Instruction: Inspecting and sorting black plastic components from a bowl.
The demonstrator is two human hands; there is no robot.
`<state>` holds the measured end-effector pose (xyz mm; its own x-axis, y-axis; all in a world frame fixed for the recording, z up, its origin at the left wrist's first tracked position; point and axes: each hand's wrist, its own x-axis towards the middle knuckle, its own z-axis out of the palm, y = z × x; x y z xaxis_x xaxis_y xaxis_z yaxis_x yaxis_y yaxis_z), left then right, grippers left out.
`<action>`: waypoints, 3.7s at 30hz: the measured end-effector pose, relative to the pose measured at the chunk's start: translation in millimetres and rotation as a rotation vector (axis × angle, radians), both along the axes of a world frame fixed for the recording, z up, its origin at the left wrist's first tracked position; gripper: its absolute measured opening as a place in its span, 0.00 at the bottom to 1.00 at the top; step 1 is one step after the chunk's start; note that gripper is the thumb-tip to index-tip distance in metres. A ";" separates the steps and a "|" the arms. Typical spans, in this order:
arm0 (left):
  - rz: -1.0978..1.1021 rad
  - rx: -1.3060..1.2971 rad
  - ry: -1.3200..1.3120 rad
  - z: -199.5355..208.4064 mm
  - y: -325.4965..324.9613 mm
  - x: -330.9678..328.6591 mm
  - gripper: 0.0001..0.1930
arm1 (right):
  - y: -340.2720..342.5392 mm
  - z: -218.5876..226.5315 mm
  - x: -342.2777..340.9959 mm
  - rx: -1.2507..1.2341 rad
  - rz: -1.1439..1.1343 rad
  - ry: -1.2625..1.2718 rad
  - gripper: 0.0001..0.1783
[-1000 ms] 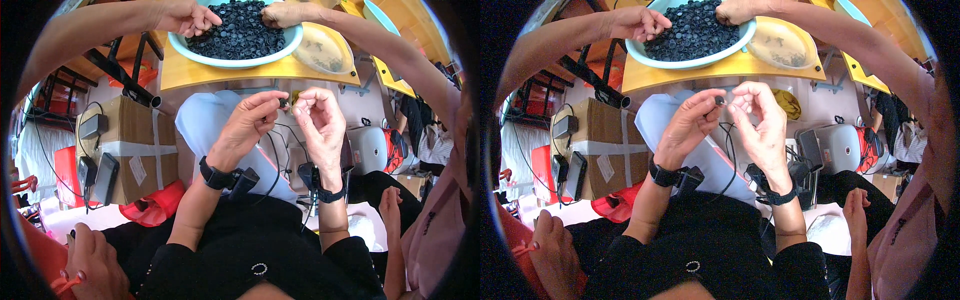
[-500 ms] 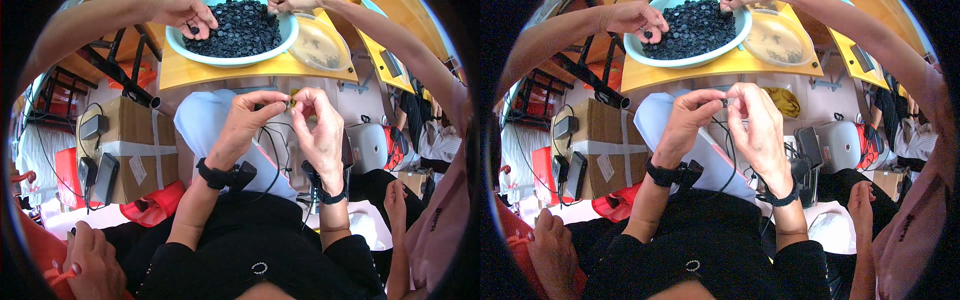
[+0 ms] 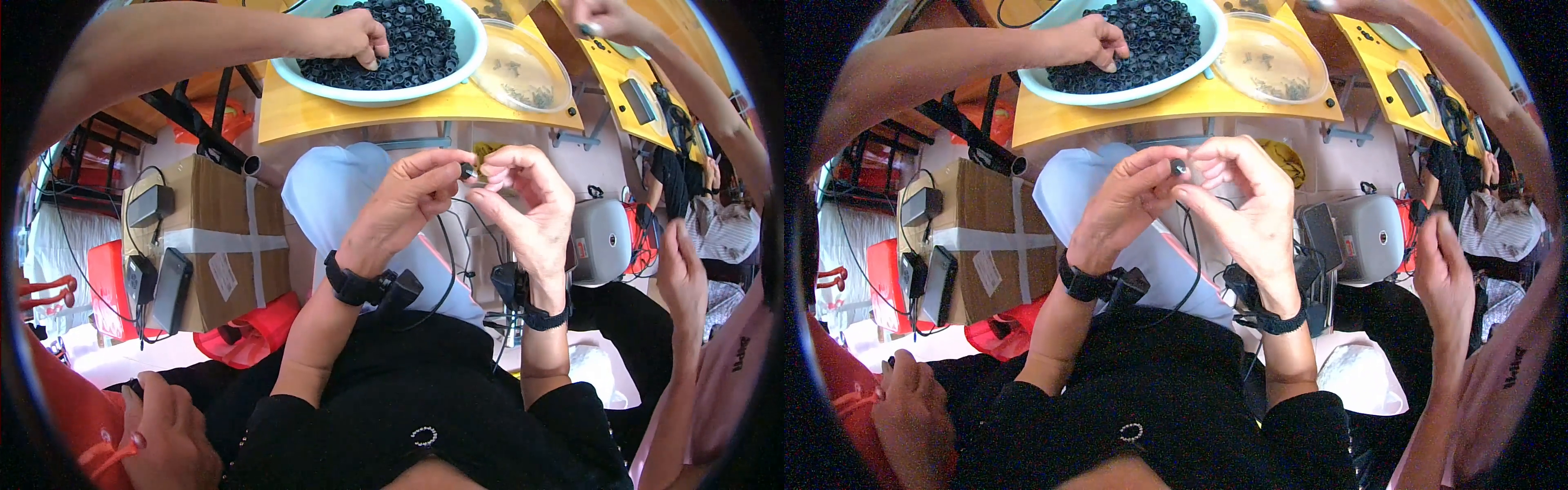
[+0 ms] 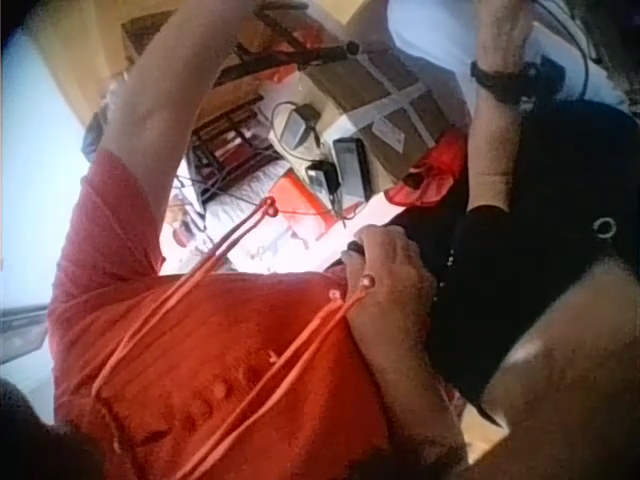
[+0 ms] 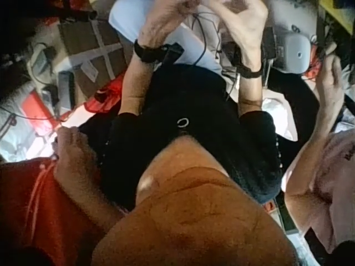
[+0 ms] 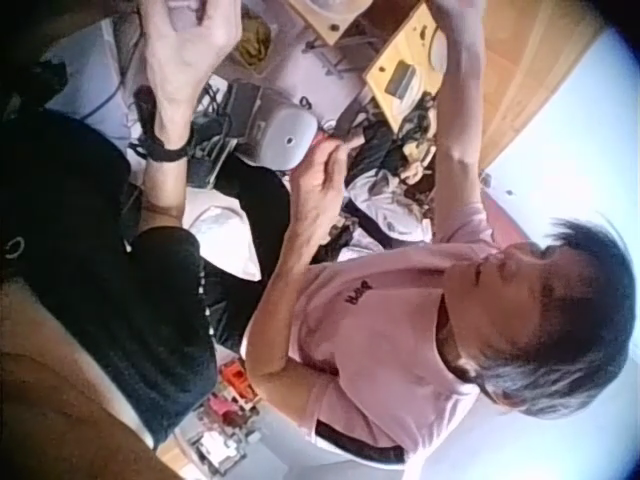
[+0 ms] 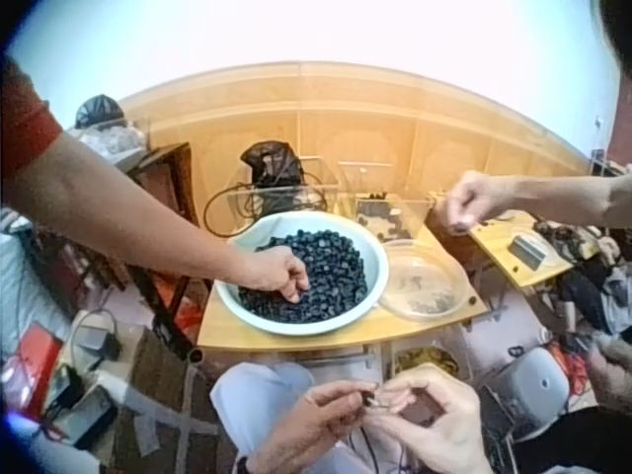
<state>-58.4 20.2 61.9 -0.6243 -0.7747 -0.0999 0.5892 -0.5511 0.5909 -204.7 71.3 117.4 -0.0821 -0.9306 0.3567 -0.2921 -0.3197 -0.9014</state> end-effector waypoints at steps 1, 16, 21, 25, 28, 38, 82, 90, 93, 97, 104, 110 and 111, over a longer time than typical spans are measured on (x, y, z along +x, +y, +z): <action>-0.035 0.033 0.039 0.5 0.0 0.2 0.10 | 1.8 0.7 -2.3 -0.003 -0.010 -0.029 0.15; -0.028 0.048 0.058 -4.9 5.7 -10.0 0.06 | 5.2 -6.8 2.5 -0.272 -0.121 0.283 0.08; -0.085 0.135 0.096 4.4 9.6 -14.7 0.06 | 12.6 -1.9 2.1 -0.181 -0.163 0.094 0.10; -0.095 0.164 0.065 7.1 10.5 -16.0 0.06 | 11.7 -12.9 2.7 -0.177 -0.252 0.035 0.12; -0.155 0.123 0.125 -0.2 10.0 -14.7 0.06 | 8.0 -16.9 -2.3 -0.282 -0.173 0.172 0.12; -0.196 0.143 0.256 4.5 6.0 -11.8 0.13 | 16.1 -17.0 -13.4 -0.204 -0.243 -0.062 0.13; -0.145 -0.023 0.232 5.0 5.8 -17.2 0.15 | 31.8 15.7 6.4 -0.145 -0.310 0.066 0.10; -0.149 -0.008 0.231 7.6 4.9 -18.9 0.14 | 29.0 12.9 6.3 -0.200 -0.346 0.213 0.10; -0.141 -0.007 0.219 9.0 4.8 -20.1 0.13 | 28.2 12.2 5.6 -0.209 -0.354 0.219 0.09; -0.131 -0.021 0.202 8.3 4.8 -21.3 0.15 | 27.5 14.2 7.8 -0.197 -0.377 0.228 0.09; -0.113 -0.022 0.188 4.7 2.0 -23.3 0.13 | 26.0 16.3 7.7 -0.169 -0.374 0.276 0.09; -0.127 -0.021 0.200 3.7 0.7 -22.1 0.12 | 24.7 14.2 7.9 -0.167 -0.370 0.275 0.09; -0.122 -0.016 0.202 3.3 0.7 -22.0 0.12 | 24.5 14.1 7.9 -0.166 -0.370 0.275 0.09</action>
<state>-80.4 21.0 65.2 -0.7194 -0.6929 0.0478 0.6260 -0.6170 0.4768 -196.7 95.7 131.6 -0.2784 -0.7856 0.5526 -0.6330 -0.2827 -0.7207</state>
